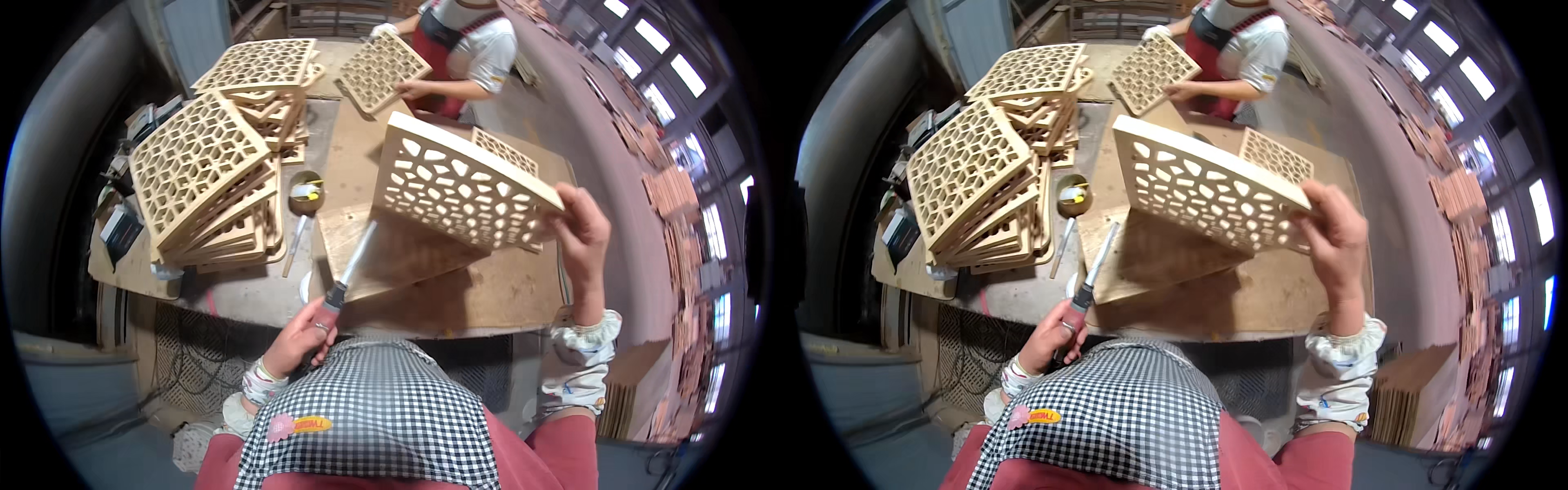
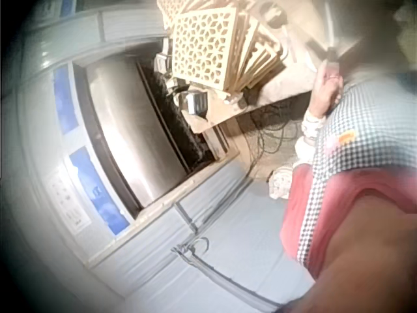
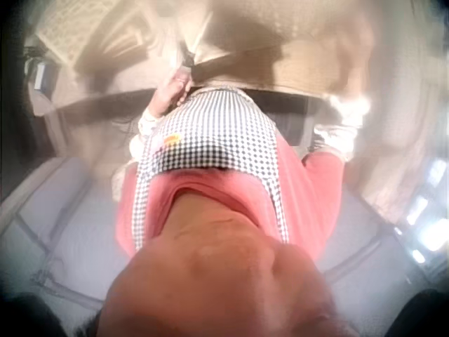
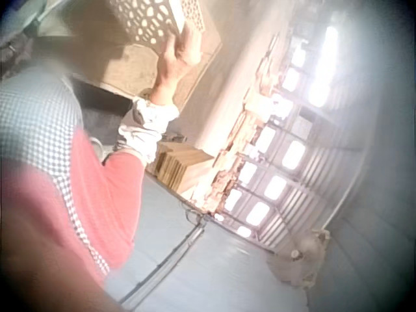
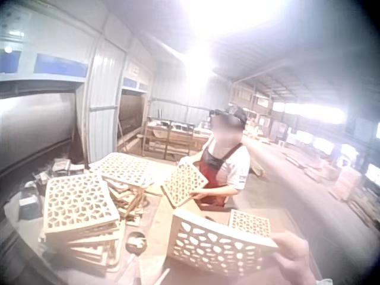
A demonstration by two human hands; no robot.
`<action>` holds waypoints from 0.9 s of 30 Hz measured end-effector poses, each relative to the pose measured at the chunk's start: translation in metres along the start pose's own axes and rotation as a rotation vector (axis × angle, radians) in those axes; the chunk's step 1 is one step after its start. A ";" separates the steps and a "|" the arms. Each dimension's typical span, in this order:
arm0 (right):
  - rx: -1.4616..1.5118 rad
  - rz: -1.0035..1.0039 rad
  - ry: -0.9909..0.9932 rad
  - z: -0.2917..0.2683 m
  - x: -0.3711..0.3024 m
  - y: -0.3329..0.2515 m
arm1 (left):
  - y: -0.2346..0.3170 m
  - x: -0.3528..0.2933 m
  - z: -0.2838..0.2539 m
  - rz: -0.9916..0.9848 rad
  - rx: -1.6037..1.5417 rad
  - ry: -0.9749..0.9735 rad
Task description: The person holds a wooden lattice panel and sands the interior of its geometric cutouts using a handheld pneumatic or electric sanding tool, while another worker operates at an adjacent bench.
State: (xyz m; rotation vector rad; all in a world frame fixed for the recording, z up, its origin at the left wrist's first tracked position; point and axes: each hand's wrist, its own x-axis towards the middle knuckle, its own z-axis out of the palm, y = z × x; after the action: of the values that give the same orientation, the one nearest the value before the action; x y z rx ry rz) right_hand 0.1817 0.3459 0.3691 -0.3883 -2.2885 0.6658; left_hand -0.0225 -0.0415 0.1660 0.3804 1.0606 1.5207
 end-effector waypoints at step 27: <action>0.597 0.160 0.331 0.093 -0.058 0.049 | 0.002 0.021 0.009 0.075 -0.135 0.348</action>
State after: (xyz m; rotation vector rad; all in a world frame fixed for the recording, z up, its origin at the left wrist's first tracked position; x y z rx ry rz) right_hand 0.1610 0.3272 0.2522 -0.3583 -1.6610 1.2195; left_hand -0.0222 -0.0190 0.1655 0.0607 1.2134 1.7565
